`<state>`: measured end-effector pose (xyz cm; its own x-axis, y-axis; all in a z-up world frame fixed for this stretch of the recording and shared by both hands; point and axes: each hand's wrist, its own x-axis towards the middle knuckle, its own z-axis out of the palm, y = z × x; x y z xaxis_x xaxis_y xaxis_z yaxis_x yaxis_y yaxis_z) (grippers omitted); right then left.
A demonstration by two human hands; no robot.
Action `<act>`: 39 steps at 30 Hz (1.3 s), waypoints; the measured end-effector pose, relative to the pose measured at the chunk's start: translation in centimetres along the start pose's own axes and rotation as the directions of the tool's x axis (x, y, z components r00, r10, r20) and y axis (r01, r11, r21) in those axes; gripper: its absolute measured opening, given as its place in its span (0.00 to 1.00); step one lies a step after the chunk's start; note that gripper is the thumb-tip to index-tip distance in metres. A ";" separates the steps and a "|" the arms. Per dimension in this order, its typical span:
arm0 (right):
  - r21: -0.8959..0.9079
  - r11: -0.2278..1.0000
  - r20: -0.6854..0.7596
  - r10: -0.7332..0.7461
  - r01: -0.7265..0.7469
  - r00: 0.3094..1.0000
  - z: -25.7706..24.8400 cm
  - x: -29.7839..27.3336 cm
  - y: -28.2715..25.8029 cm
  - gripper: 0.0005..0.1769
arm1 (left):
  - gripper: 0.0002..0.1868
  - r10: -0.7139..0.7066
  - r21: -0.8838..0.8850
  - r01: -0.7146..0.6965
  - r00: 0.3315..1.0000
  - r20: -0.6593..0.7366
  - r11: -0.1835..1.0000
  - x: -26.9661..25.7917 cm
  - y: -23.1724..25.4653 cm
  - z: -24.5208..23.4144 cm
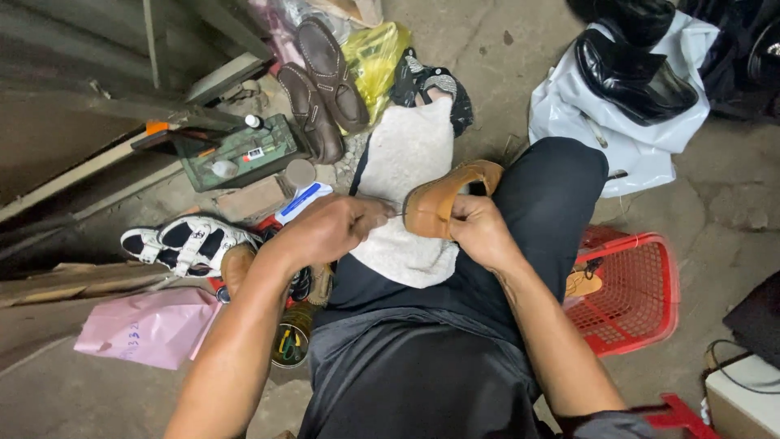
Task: The person sits on the floor and sews a brown leather shoe using a needle and thread. They repeatedly push the needle through the shoe's sole and pull the thread tight to secure the stitching.
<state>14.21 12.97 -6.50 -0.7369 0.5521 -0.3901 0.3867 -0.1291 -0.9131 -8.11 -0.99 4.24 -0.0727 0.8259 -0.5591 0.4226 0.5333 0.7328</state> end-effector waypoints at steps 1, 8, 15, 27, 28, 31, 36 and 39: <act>-0.003 1.000 0.006 0.000 0.000 1.000 0.0 0.0 -0.8 0.10 | 0.17 -0.002 -0.004 0.002 1.000 -0.005 1.000 0.0 0.5 0.0; 0.069 0.997 0.107 -0.029 0.021 0.994 -1.2 -0.5 -1.4 0.10 | 0.17 0.069 0.548 -0.037 0.997 -0.039 0.836 3.1 -1.5 3.3; 0.106 0.994 0.197 -0.018 -0.003 0.980 -1.9 -0.2 -1.8 0.13 | 0.15 0.235 0.651 0.013 0.927 -0.293 0.759 0.3 0.2 5.8; -0.297 0.950 -0.067 -0.119 0.094 0.991 -2.9 -0.3 1.2 0.11 | 0.14 0.241 0.689 0.026 0.926 -0.289 0.724 3.7 -1.0 6.6; -0.289 0.953 -0.082 -0.120 0.092 0.989 -2.8 -0.1 2.6 0.11 | 0.14 0.249 0.699 0.016 0.928 -0.277 0.715 4.0 -1.0 6.8; -0.240 0.964 -0.090 -0.143 0.117 0.986 -2.3 0.6 5.3 0.11 | 0.11 0.229 0.649 -0.042 0.951 -0.207 0.760 4.4 -0.3 6.6; -0.172 0.978 -0.045 -0.131 0.121 0.990 -1.8 0.0 1.7 0.15 | 0.18 0.104 0.551 -0.013 0.986 -0.134 0.835 4.3 0.1 4.8; -0.148 0.982 -0.048 -0.129 0.120 0.991 -1.9 -0.1 0.5 0.13 | 0.19 0.101 0.588 -0.014 0.988 -0.115 0.809 4.2 0.6 4.0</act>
<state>15.52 14.44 -6.71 -0.7533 0.6027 -0.2632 0.3731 0.0621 -0.9257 -4.51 2.10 0.75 -0.1327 0.8910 -0.4342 0.8739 0.3119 0.3728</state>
